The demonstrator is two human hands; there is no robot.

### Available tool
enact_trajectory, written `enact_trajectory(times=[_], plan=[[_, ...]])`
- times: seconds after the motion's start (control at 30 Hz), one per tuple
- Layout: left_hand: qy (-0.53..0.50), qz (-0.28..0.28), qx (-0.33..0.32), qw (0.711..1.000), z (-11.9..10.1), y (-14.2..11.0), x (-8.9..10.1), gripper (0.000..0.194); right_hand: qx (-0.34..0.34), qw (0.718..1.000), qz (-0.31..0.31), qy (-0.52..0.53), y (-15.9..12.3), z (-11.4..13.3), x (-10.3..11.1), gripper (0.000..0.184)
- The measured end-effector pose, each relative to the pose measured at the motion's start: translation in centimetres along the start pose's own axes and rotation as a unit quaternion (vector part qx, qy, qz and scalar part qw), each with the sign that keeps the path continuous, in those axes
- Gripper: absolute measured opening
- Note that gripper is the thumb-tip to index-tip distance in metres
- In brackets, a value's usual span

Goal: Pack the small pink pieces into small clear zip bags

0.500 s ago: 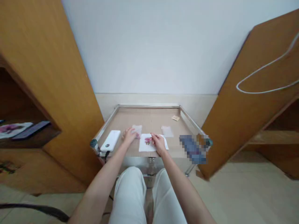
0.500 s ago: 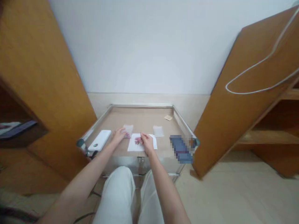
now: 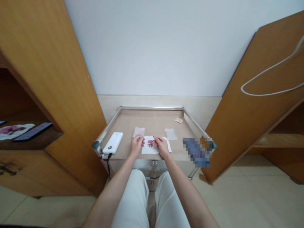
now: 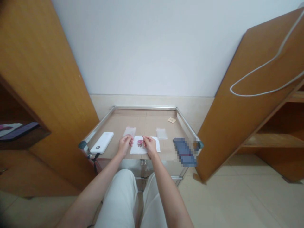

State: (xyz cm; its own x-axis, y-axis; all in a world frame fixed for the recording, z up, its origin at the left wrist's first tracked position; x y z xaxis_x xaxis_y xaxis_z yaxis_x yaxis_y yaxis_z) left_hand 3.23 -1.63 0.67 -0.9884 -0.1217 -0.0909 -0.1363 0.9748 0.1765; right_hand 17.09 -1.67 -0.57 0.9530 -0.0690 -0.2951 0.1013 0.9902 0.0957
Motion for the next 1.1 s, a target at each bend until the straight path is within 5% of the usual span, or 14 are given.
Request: enact_trajectory(times=[0.2,0.4,0.57,0.67,0.77,0.9,0.97,1.1], plan=[[-0.048,-0.042,0.047,0.997,1.6,-0.4,0.5,0.019,-0.002,1.000,0.009,-0.005,0.0,-0.2,0.0,0.027],[-0.013,-0.017,0.043,0.999,1.7,-0.1,0.3,0.018,-0.025,0.999,0.010,0.016,0.7,-0.5,0.1,0.022],[-0.002,-0.017,0.053,0.998,1.9,0.0,0.4,0.018,-0.037,0.996,-0.076,0.031,2.2,-0.2,1.5,0.020],[0.003,-0.016,0.049,0.999,1.8,-0.1,0.5,0.018,0.029,0.981,-0.156,-0.108,2.9,1.0,3.3,0.027],[0.006,-0.019,0.042,0.999,1.6,-0.2,0.6,0.017,0.128,0.892,-0.215,-0.375,2.7,2.7,5.0,0.035],[0.006,-0.020,0.045,0.999,1.7,-0.2,0.6,0.016,0.110,0.752,-0.201,-0.618,2.1,3.3,5.9,0.050],[0.006,-0.018,0.044,0.999,1.7,-0.2,0.6,0.016,0.078,0.717,-0.192,-0.665,1.8,3.0,6.2,0.056],[0.006,-0.015,0.038,0.999,1.6,-0.2,0.6,0.017,0.049,0.694,-0.169,-0.698,1.7,2.5,6.3,0.058]])
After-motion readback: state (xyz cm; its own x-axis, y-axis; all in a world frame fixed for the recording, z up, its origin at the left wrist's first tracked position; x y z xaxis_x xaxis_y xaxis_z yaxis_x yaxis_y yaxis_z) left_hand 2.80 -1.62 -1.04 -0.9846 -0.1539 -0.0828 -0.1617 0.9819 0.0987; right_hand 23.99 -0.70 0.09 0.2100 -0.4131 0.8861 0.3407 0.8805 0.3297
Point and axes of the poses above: each hand's wrist, its own y-axis towards the middle knuckle, its own x-axis out of the back of the hand, z = x × y, the point moved 3 cm from there along y, towards the middle knuckle
